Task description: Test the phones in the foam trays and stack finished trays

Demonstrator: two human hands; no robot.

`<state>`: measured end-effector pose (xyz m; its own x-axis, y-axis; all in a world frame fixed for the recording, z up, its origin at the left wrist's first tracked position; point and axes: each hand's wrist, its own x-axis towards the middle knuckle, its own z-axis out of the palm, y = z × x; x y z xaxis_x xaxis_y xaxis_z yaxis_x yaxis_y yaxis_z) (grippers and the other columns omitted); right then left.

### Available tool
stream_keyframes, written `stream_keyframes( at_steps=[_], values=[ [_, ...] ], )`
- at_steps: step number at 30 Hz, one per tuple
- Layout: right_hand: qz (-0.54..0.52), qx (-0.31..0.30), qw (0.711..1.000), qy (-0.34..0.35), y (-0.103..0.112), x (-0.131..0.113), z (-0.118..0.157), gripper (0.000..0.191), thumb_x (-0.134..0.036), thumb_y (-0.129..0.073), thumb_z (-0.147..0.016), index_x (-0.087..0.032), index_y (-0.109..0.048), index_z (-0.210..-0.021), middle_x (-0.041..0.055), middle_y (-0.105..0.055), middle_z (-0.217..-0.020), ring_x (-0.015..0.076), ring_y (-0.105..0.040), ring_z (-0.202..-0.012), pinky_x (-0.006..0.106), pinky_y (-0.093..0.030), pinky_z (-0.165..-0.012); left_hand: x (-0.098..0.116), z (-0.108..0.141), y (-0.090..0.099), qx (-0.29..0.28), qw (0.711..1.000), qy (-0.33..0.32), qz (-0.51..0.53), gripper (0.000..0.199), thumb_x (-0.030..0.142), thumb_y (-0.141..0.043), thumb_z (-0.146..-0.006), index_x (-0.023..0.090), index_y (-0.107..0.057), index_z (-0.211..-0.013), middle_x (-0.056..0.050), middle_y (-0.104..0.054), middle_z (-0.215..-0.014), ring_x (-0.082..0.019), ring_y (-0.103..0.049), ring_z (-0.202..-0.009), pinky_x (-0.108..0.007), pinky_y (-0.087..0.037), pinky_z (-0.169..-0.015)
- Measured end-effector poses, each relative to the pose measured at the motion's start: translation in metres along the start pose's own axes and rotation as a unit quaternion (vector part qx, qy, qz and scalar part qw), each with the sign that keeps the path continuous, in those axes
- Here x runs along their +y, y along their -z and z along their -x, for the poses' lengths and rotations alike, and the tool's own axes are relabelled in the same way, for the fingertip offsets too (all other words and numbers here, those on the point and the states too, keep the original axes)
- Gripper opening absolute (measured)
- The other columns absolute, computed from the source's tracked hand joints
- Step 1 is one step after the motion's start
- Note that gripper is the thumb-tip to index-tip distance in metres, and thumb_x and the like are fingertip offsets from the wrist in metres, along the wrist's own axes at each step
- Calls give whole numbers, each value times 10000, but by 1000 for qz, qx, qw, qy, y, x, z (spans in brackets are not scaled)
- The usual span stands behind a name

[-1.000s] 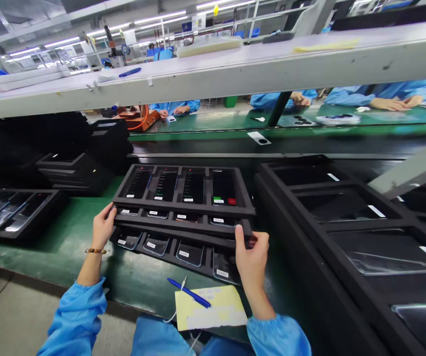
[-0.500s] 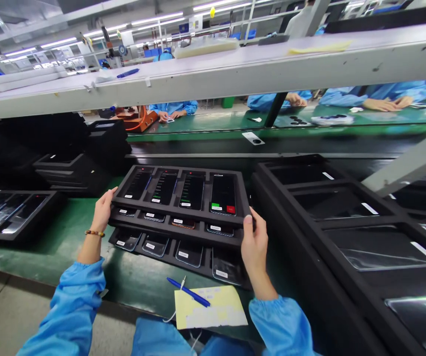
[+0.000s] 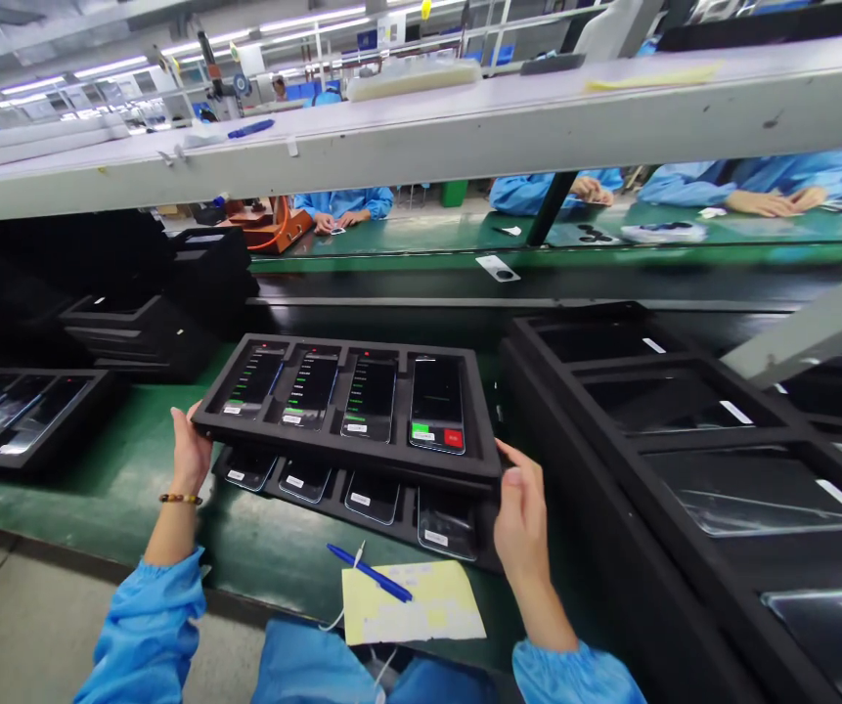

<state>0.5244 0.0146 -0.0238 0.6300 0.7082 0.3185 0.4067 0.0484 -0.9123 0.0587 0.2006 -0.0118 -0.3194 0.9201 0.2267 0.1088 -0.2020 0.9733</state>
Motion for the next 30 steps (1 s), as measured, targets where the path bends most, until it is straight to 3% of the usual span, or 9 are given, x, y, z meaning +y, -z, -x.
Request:
stream_keyframes(
  at_steps=[2, 4, 7, 10, 16, 22, 27, 30],
  values=[
    [16, -39, 999, -7, 12, 17, 15, 717, -788, -390, -1051, -215, -626, -1411, 171, -653, -1443, 360, -603, -1385, 584, -430, -1221, -7, 14, 14, -60, 997, 46, 15, 927, 974, -369, -905, 189, -756, -1212, -169, -788, -1223, -310, -746, -1182, -445, -596, -1039],
    [42, -79, 996, -12, 21, 34, 35, 749, -799, -512, -998, -226, -579, -1476, 169, -616, -1495, 362, -596, -1401, 575, -456, -1214, -15, 30, 31, -104, 991, 83, 16, 937, 957, -647, -776, 205, -727, -1327, -189, -738, -1394, -350, -707, -1302, -480, -563, -1124],
    [104, -122, 987, 8, 29, 46, 65, 942, -792, -722, -861, -215, -500, -1572, 189, -532, -1589, 397, -542, -1465, 594, -457, -1226, -22, 50, 53, -147, 985, 93, -18, 1118, 654, -1016, -541, 236, -631, -1504, -201, -599, -1610, -398, -582, -1483, -501, -473, -1246],
    [150, -130, 980, 17, 31, 44, 78, 1079, -805, -773, -790, -206, -455, -1628, 197, -515, -1608, 427, -525, -1479, 610, -456, -1219, -19, 61, 62, -194, 974, 96, -63, 1254, 436, -1067, -507, 259, -512, -1618, -205, -517, -1688, -392, -475, -1581, -513, -389, -1313],
    [173, -88, 980, -41, 26, 38, 70, 1092, -898, -772, -687, -220, -592, -1524, 169, -626, -1416, 428, -633, -1321, 551, -553, -1069, -20, 61, 48, -112, 984, 82, -113, 1056, 468, -1016, -608, 211, -566, -1529, -218, -713, -1455, -373, -670, -1395, -548, -444, -1267],
    [178, -60, 978, -89, 13, 28, 60, 1138, -991, -714, -669, -183, -629, -1465, 158, -609, -1239, 413, -680, -1122, 609, -547, -1040, -28, 64, 42, -69, 987, 39, -139, 1036, 430, -1026, -607, 187, -592, -1515, -194, -768, -1335, -348, -748, -1242, -557, -509, -1204],
    [223, 9, 974, 48, -9, 9, 63, 1161, -1038, -578, -765, -98, -578, -1447, 258, -568, -1282, 514, -508, -1326, 710, -409, -1146, -22, 69, 35, -30, 980, 27, -197, 972, 394, -1034, -627, 200, -642, -1494, -119, -811, -1145, -304, -791, -1049, -507, -614, -1066],
    [223, 55, 969, 90, -17, 2, 70, 1145, -1046, -622, -723, -89, -577, -1351, 249, -578, -1176, 512, -507, -1261, 701, -416, -1105, -17, 70, 31, -19, 974, 19, -225, 958, 370, -1038, -626, 216, -654, -1489, -76, -812, -1075, -283, -792, -994, -473, -632, -1020]
  ],
)
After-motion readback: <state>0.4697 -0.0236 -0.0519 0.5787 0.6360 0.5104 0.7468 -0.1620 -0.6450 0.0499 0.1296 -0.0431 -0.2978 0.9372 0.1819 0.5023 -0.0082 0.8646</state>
